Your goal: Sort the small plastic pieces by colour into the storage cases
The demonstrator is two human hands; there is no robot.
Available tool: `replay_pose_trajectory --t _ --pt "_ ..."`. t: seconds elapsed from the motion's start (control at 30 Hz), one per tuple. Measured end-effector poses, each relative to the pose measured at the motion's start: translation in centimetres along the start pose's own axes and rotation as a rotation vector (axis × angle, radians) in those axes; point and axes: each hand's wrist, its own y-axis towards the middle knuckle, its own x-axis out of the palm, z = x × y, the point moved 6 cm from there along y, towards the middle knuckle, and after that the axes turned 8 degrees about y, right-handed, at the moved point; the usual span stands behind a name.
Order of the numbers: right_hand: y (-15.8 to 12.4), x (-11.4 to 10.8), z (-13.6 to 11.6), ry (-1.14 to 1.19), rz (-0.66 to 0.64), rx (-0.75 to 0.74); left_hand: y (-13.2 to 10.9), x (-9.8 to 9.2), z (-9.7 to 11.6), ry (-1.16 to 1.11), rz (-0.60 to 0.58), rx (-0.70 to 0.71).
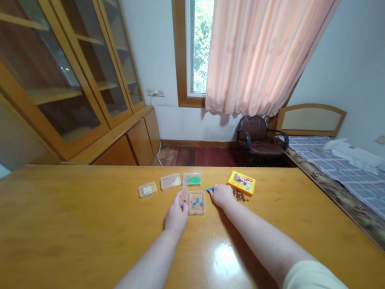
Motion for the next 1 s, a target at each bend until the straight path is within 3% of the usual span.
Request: replay_pose_trajectory --t 0.33,0.73,0.9,1.0 --pt "-0.2 1.0 -0.7 -0.047 -0.069 -0.125 0.2 0.4 -0.3 -0.001 0.005 0.017" --pt "-1.4 -0.4 -0.3 -0.017 -0.060 -0.086 0.1 0.3 0.0 0.001 0.003 0.032" --pt "-2.2 -2.3 -3.0 0.033 0.026 -0.095 0.2 0.3 0.1 -0.005 -0.007 0.015" --pt "-3.0 -3.3 -5.5 0.131 0.150 -0.177 0.3 0.3 0.1 0.006 -0.020 0.013"
